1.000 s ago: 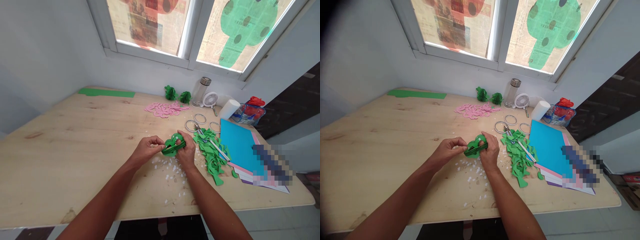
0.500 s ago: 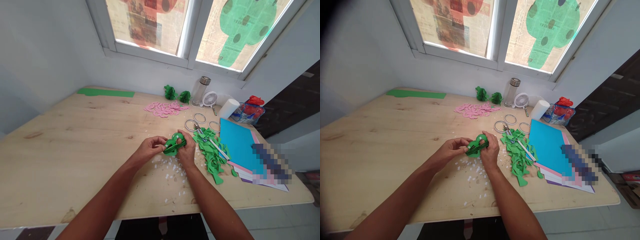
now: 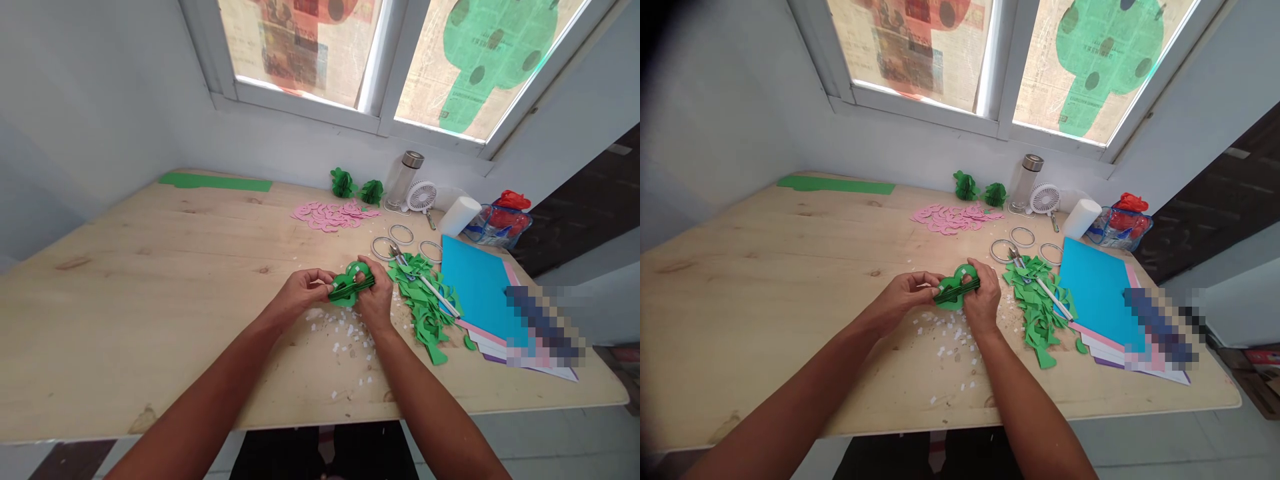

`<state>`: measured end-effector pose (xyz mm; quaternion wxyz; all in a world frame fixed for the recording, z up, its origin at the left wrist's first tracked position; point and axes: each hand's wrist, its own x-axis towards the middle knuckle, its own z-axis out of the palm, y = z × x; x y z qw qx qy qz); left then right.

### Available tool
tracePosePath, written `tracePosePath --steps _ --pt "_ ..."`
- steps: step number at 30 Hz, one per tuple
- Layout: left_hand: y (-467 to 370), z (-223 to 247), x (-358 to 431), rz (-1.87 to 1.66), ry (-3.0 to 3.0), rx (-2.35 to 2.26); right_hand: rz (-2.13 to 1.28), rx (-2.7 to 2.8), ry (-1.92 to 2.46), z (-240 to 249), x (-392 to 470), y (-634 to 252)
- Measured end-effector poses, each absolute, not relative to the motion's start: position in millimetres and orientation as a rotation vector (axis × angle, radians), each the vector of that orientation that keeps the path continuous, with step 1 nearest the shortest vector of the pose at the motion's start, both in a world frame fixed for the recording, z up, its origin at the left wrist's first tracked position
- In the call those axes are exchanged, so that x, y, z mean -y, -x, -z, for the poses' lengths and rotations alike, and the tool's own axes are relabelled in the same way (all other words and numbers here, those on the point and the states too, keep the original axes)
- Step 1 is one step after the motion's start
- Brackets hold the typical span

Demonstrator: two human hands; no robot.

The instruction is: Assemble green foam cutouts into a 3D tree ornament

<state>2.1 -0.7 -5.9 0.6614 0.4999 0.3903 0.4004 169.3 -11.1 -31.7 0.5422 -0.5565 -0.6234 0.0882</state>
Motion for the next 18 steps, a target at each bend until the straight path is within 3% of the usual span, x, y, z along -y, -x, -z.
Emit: tracePosePath --steps 11,18 --pt "1.0 7.0 -6.6 -1.263 -1.162 -1.0 -0.327 1.514 1.339 35.8 8.7 -168.1" --pt "2.2 9.1 -7.6 -1.301 -1.199 -0.995 -0.295 1.526 1.254 31.4 10.2 -166.6"
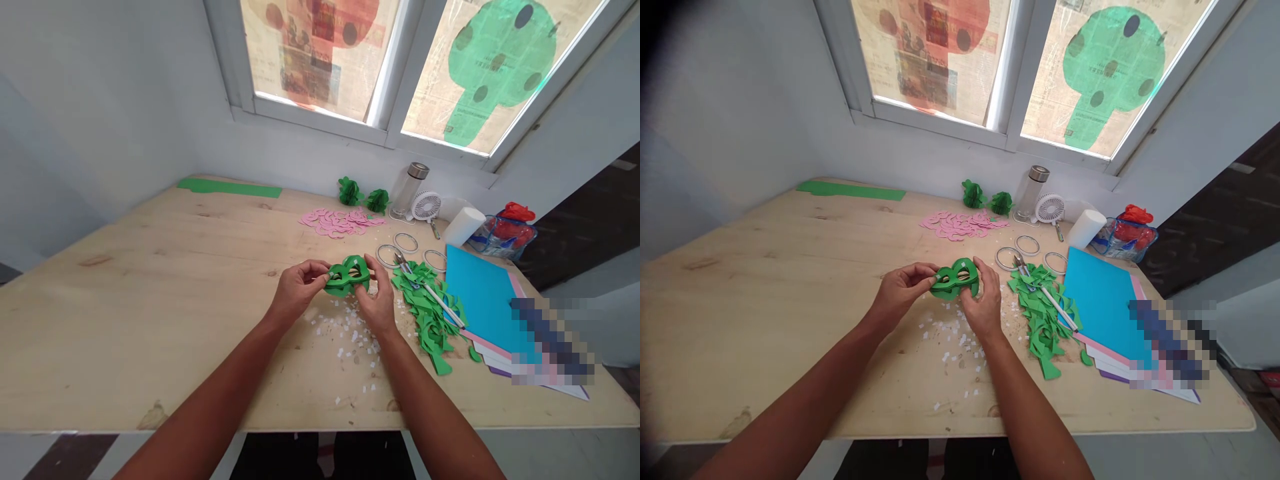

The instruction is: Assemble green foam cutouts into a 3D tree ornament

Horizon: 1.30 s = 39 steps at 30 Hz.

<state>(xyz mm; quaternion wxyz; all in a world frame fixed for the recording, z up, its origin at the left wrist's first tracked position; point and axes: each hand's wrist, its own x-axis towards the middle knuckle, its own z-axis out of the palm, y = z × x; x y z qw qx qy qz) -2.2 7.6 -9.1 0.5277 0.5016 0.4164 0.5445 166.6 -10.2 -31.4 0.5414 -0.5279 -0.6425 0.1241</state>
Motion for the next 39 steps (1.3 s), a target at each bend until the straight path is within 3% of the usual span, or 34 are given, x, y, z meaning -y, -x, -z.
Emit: tracePosePath --steps 11,20,39 --pt "-2.9 16.5 -6.4 -1.436 -1.342 -1.018 0.234 1.672 1.147 10.8 27.0 -152.7" --pt "-10.5 16.8 1.7 -1.426 -1.592 -1.036 0.218 1.739 1.347 18.4 26.8 -146.6" --pt "-10.4 6.8 10.8 -1.372 -2.05 -1.089 0.246 1.783 1.361 23.2 27.5 -145.5"
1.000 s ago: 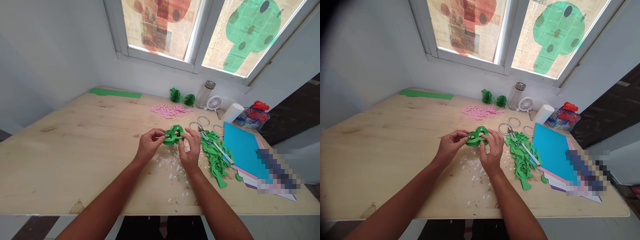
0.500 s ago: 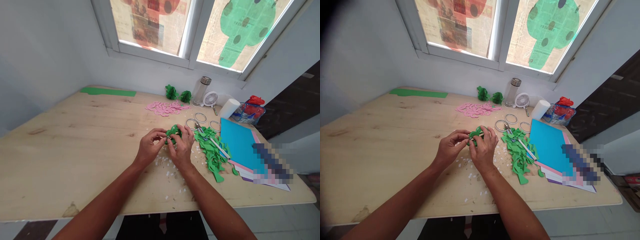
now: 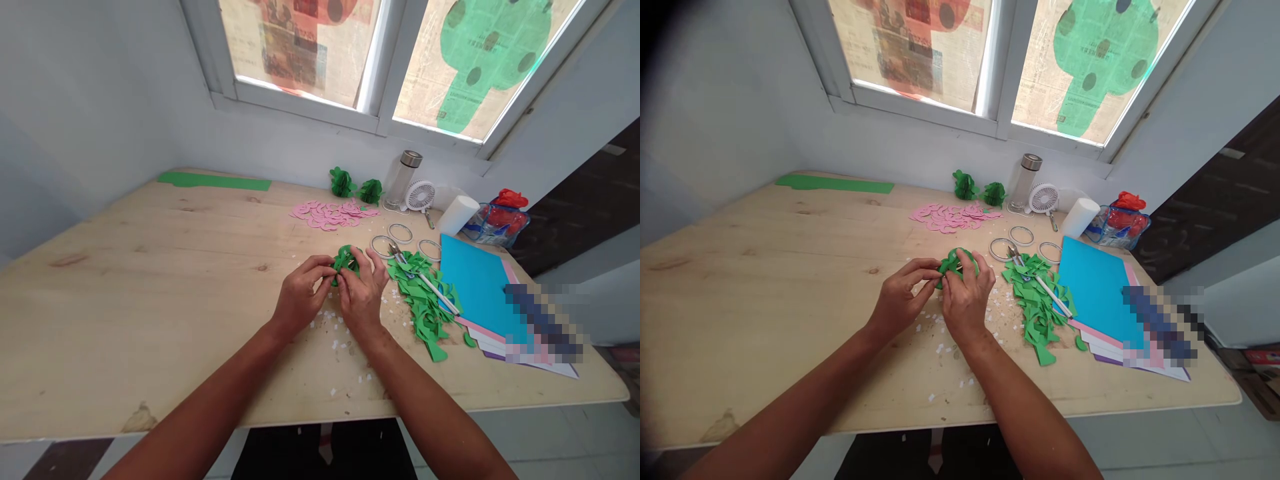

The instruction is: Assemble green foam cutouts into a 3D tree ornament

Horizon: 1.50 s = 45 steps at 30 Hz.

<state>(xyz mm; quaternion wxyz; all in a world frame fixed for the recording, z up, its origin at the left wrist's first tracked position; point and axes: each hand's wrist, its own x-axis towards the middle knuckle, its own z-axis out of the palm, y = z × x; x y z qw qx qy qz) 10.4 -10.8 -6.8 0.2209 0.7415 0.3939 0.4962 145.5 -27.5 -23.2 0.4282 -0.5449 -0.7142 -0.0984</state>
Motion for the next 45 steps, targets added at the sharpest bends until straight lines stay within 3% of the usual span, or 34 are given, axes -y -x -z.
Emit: tracePosePath --steps 14,27,45 --pt "-10.9 6.2 10.5 -1.395 -1.925 -1.079 0.258 1.745 1.36 24.3 25.7 -145.1" --pt "-2.1 11.2 -5.6 -1.403 -1.216 -0.998 0.26 1.49 1.286 12.5 24.3 -159.1" --pt "8.5 12.1 -15.0 -1.485 -1.143 -0.891 -0.186 1.248 1.323 24.6 7.8 -174.1"
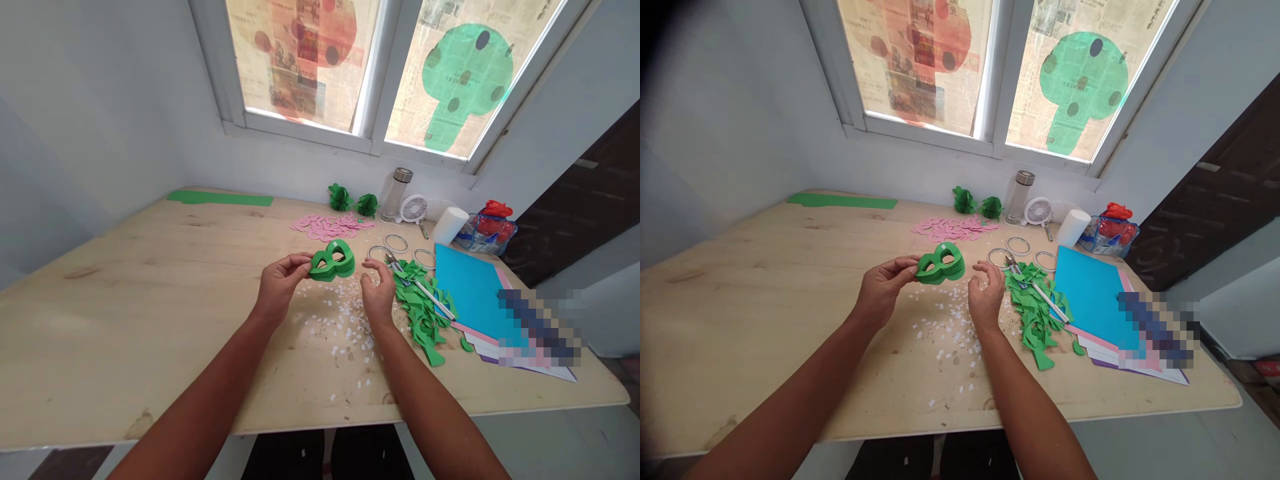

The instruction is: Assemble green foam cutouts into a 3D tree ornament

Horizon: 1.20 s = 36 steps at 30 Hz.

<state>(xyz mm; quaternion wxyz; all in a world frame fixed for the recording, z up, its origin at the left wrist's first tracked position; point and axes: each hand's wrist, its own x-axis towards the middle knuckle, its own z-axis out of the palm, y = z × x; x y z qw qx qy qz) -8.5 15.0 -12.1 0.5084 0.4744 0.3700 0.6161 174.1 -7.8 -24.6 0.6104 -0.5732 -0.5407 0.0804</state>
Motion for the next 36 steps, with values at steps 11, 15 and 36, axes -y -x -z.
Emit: tracePosePath --steps 11,15,36 --pt "7.2 11.0 -13.9 -1.482 -1.151 -0.881 -0.455 1.089 1.331 22.7 6.6 -171.0" --pt "7.3 10.5 -13.5 -1.465 -1.172 -0.883 -0.497 1.037 1.287 22.0 5.8 -171.5" --pt "6.5 7.2 -9.0 -1.347 -1.243 -0.865 -0.955 0.913 1.033 19.4 5.1 -168.9"
